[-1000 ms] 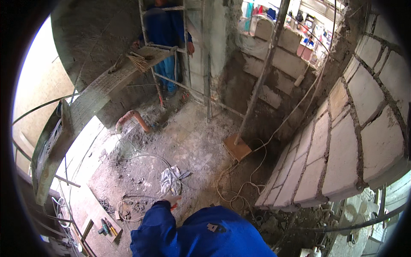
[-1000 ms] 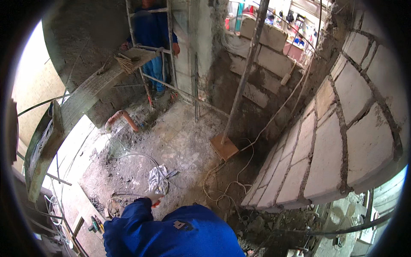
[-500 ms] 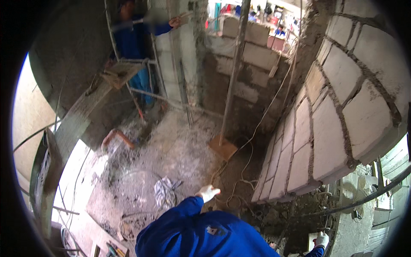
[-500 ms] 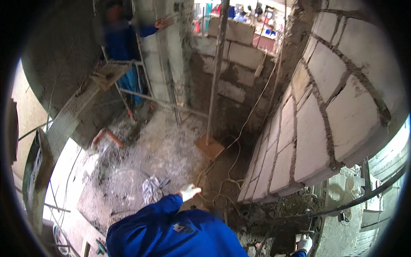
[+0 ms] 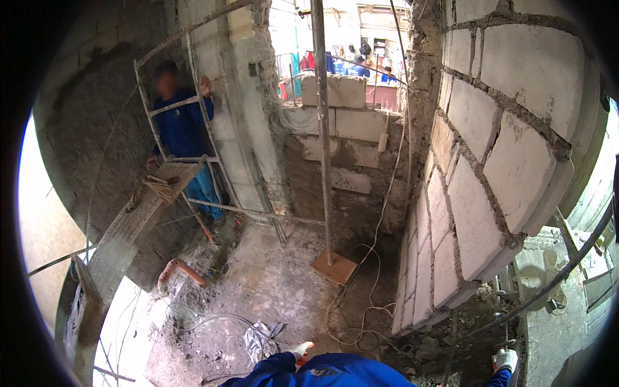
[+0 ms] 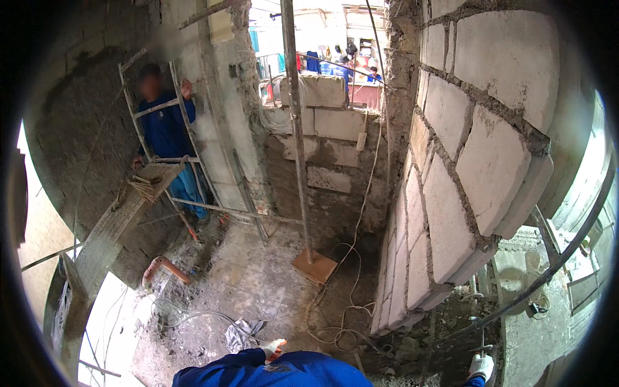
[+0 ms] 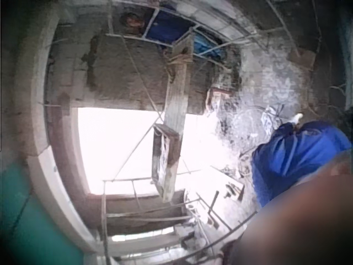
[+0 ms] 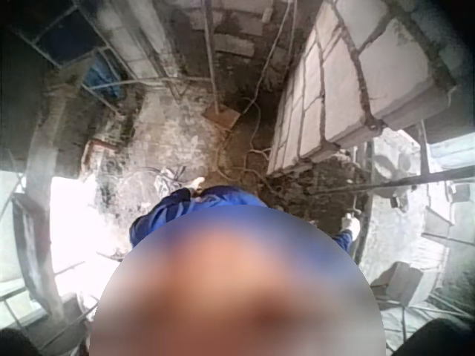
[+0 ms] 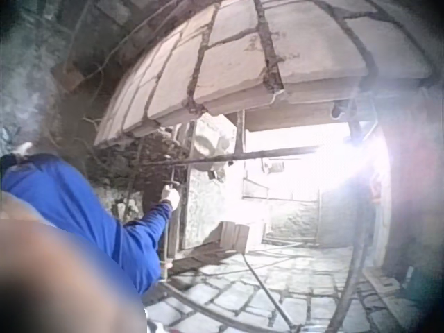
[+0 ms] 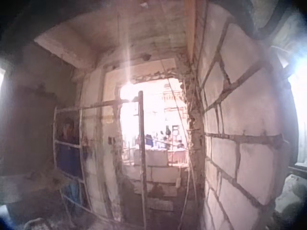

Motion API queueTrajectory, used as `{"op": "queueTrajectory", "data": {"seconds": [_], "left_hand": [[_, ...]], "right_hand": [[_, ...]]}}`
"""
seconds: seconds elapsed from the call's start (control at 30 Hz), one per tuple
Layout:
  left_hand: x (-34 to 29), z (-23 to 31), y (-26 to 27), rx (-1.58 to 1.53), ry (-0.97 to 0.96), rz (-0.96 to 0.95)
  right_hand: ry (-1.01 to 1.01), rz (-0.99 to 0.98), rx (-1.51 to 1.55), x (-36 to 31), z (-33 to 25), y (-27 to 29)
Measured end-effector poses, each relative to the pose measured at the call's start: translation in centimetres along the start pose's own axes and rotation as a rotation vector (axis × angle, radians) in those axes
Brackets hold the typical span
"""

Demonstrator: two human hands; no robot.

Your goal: The person moves a long wooden plank and several concrete blocks around a construction site. They lift and reposition the plank, then pick up and carry blocks, placing them on a scaffold platform.

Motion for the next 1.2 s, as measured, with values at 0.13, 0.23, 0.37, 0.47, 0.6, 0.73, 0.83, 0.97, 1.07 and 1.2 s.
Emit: {"op": "queueTrajectory", "data": {"seconds": [0.13,0.23,0.37,0.47,0.6,0.73,0.83,0.97,1.07,1.2], "left_hand": [[0.3,1.6,-1.2,0.056,-0.141,-0.083],[0.3,3.3,-2.0,0.178,-0.280,-0.055],[0.2,5.1,-2.9,0.315,-0.391,-0.075],[0.1,5.2,-2.9,0.380,-0.413,-0.081],[0.0,4.8,-2.3,0.362,-0.418,-0.058],[-0.3,3.8,-1.5,0.388,-0.374,-0.054],[-0.6,3.6,-1.4,0.421,-0.366,-0.099],[-0.9,3.7,-1.4,0.441,-0.341,-0.112],[-1.3,4.3,-1.7,0.421,-0.377,-0.128],[-1.5,4.4,-2.2,0.432,-0.340,-0.167]], "right_hand": [[-0.004,0.046,0.008,-0.2,-0.3,0.7],[0.071,0.110,-0.063,-1.2,-2.1,2.8],[0.025,0.088,-0.020,-2.9,-4.3,5.3],[0.080,0.078,-0.116,-3.9,-6.1,7.1],[0.055,0.002,-0.069,-4.4,-6.9,7.9],[0.098,-0.036,-0.101,-4.3,-7.2,7.8],[0.064,-0.026,-0.074,-4.4,-7.0,8.1],[0.023,-0.037,0.000,-4.9,-7.5,8.7],[0.073,0.003,-0.049,-5.1,-8.1,9.2],[0.004,-0.018,-0.014,-4.9,-7.4,8.5]]}}
Point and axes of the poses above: each hand's wrist, its own x-axis towards the middle knuckle, its own y-axis out of the back of the hand, z = x × y, the point moved 8 cm from there along x, towards the middle knuckle, and after that the axes turned 15 degrees about z, right-handed, at the moved point
